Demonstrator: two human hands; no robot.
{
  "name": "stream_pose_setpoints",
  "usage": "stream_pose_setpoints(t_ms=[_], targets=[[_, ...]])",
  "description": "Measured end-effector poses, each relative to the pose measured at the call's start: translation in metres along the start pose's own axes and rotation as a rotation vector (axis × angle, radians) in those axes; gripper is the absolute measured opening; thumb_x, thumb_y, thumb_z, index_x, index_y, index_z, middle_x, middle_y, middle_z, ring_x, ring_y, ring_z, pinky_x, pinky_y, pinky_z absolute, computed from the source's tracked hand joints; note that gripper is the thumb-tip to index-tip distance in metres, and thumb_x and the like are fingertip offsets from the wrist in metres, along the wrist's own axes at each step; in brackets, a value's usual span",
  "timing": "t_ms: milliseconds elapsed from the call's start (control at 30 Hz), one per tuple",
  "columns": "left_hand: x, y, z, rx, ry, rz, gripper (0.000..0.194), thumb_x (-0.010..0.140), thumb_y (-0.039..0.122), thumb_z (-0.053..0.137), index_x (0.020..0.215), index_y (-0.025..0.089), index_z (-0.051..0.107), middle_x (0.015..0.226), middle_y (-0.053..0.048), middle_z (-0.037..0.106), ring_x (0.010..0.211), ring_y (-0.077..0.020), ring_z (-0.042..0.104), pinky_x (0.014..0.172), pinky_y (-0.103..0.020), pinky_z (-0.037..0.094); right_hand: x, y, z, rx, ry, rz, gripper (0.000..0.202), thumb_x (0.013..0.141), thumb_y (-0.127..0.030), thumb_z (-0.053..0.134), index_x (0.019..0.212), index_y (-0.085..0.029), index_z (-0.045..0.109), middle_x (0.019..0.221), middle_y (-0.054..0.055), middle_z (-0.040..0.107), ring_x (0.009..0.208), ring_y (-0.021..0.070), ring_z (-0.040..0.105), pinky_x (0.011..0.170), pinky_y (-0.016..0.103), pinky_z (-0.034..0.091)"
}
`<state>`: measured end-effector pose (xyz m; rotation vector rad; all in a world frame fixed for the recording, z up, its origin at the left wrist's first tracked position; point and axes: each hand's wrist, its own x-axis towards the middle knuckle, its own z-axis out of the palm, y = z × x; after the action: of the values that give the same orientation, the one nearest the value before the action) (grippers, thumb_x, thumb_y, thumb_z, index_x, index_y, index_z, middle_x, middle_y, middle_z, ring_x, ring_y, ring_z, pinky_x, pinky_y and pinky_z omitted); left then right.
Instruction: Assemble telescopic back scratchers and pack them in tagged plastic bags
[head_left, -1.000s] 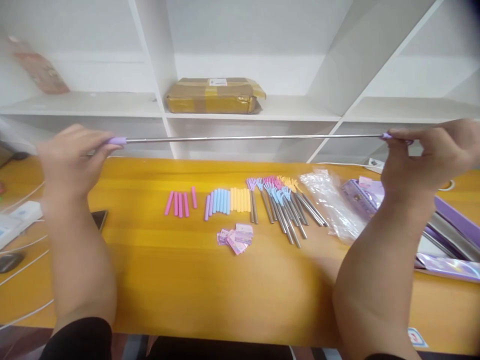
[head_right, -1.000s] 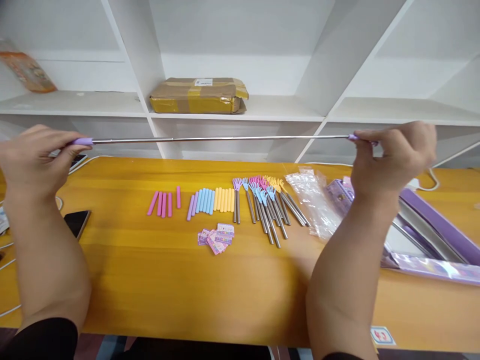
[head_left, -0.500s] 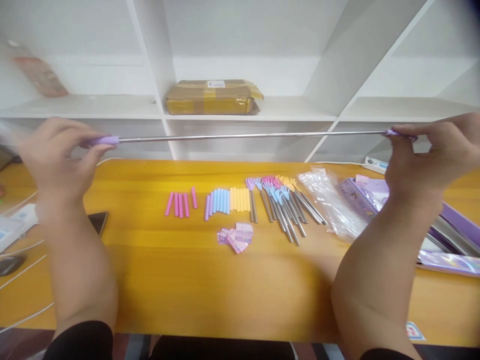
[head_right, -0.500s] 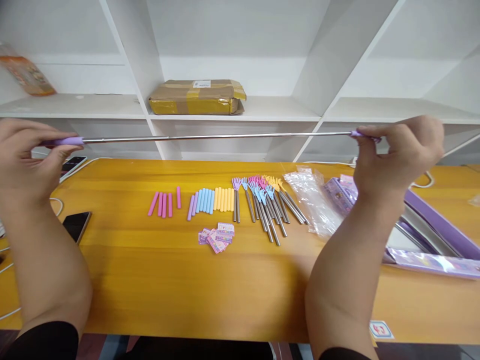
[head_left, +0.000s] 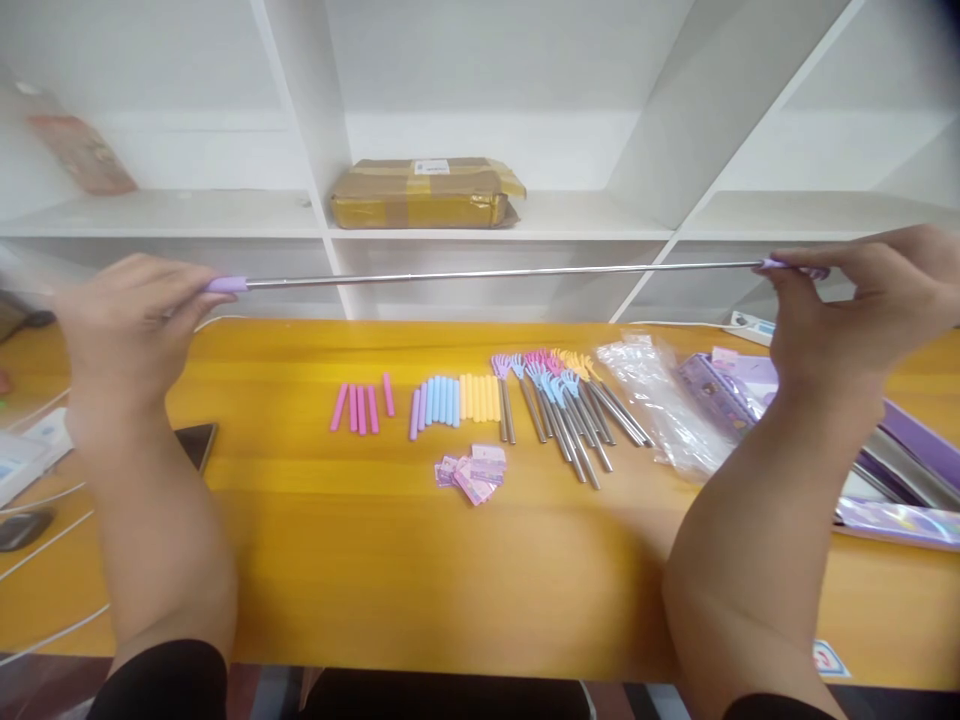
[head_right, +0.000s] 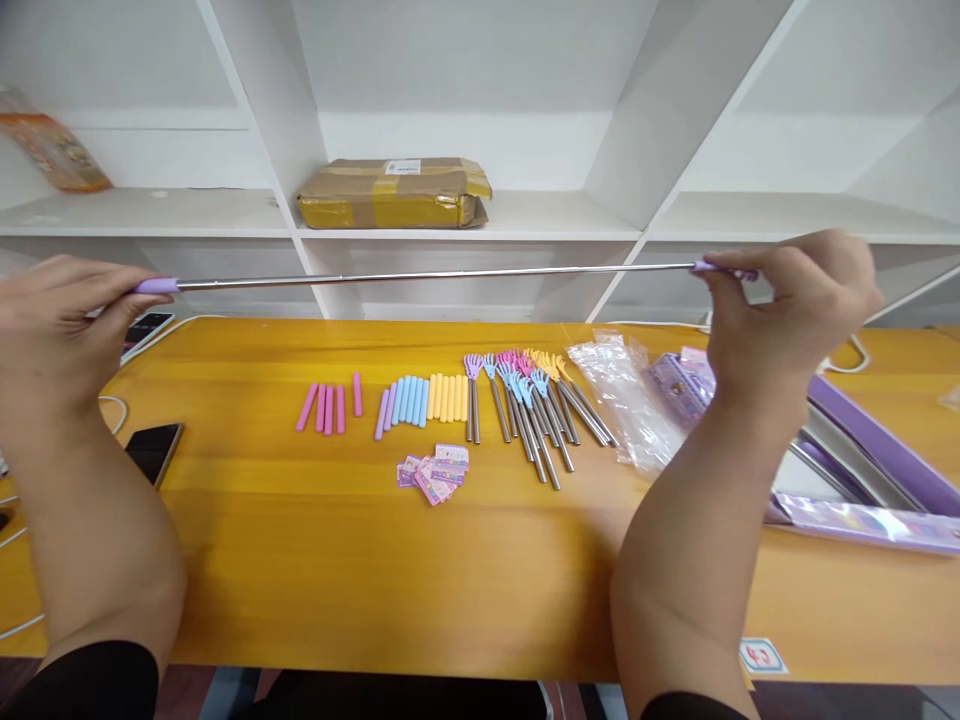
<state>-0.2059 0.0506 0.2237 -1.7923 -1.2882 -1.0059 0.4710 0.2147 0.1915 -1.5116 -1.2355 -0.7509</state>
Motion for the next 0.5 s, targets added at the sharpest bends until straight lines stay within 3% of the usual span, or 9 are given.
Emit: stream_pose_setpoints(t_ms=[100,233,333,433,500], targets=[[0.002,-0.002,0.005,0.037,-0.008,0.014,0.033,0.093,0.064,0.075,0.100,0.034,0.085,0.090,0.004,0.082,0.081,-0.0185,0.067,0.073,-0.032,0.052,-0.004,-0.005,0.001,0.032,-0.002,-0.010,0.013,0.070,-0.010,0.093,0.070,-0.019,0.083,0.059,0.001,0.053,0.066,0.0168,0.048,0.070,0.039,0.034],[0.002,-0.005,0.011,0.076,0.010,0.074,0.043,0.094,0.070,0.071,0.094,0.029,0.083,0.085,0.003,0.081,0.076,-0.0166,0.065,0.065,-0.028,0.046,-0.007,-0.010,0.001,0.009,-0.033,-0.021,0.014,0.068,-0.007,0.093,0.072,-0.018,0.084,0.061,0.001,0.053,0.067,0.0166,0.049,0.070,0.038,0.036],[0.001,-0.004,0.005,0.059,0.016,0.075,0.049,0.092,0.073,0.072,0.093,0.025,0.082,0.083,0.001,0.079,0.077,-0.0155,0.062,0.068,-0.028,0.046,-0.008,-0.005,-0.002,-0.036,-0.082,-0.028,0.010,0.072,-0.012,0.094,0.074,-0.016,0.085,0.063,0.002,0.052,0.073,0.0183,0.052,0.073,0.039,0.037],[0.002,0.002,-0.006,0.054,-0.074,0.049,0.043,0.106,0.061,0.061,0.107,0.023,0.081,0.095,-0.001,0.078,0.088,-0.0140,0.062,0.081,-0.029,0.047,-0.008,0.005,-0.002,-0.016,-0.072,-0.120,0.007,0.080,-0.017,0.090,0.084,-0.015,0.085,0.072,0.004,0.054,0.082,0.0205,0.054,0.079,0.039,0.040],[0.003,0.016,-0.004,0.047,-0.110,0.075,0.035,0.111,0.050,0.056,0.114,0.023,0.079,0.102,-0.002,0.078,0.093,-0.0138,0.061,0.085,-0.030,0.047,-0.011,0.000,0.001,-0.006,-0.051,-0.131,0.008,0.083,-0.020,0.089,0.083,-0.015,0.083,0.074,0.004,0.051,0.084,0.0210,0.052,0.081,0.039,0.040]])
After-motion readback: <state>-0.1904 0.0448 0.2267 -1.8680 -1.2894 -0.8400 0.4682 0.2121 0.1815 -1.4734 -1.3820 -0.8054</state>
